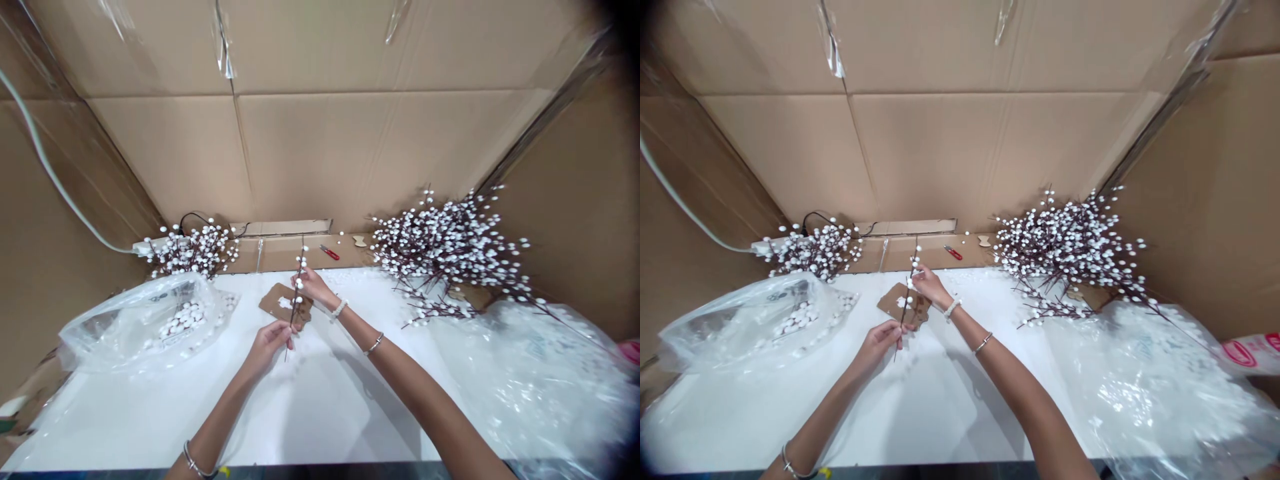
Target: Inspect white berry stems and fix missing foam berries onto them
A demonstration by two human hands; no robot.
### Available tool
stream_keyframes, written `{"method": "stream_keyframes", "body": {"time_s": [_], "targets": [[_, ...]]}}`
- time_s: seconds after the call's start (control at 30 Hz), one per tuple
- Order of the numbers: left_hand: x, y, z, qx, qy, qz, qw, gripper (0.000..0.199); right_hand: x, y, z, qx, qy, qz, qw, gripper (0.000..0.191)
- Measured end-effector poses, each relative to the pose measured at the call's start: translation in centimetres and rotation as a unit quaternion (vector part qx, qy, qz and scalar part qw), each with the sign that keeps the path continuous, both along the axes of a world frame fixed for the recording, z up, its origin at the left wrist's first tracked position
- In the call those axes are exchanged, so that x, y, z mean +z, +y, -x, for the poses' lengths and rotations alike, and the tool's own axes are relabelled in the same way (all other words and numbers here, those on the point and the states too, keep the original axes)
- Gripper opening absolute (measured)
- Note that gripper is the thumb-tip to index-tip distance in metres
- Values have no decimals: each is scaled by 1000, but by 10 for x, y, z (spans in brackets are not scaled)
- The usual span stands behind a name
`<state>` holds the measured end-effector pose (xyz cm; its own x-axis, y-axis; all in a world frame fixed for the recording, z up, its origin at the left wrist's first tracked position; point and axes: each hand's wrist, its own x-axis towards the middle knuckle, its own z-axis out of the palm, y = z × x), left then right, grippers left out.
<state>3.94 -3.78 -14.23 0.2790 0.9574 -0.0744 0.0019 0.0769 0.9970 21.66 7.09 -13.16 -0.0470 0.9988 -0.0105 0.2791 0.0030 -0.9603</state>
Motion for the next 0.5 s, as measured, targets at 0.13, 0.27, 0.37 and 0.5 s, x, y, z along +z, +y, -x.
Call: {"method": "stream_keyframes", "body": {"time_s": [0.13, 0.27, 0.37, 0.5], "targets": [[13, 15, 14, 42, 31, -40, 998, 39, 17, -19, -16, -19, -141, 9, 990, 16], [18, 49, 30, 124, 41, -87, 988, 36, 15, -59, -24, 2, -255, 66, 965, 18], [11, 73, 29, 153, 31, -104, 982, 38, 11, -77, -21, 19, -302, 97, 948, 28], [-2, 87, 20, 160, 12, -107, 981, 40, 9, -78, -19, 24, -332, 112, 936, 29]]}}
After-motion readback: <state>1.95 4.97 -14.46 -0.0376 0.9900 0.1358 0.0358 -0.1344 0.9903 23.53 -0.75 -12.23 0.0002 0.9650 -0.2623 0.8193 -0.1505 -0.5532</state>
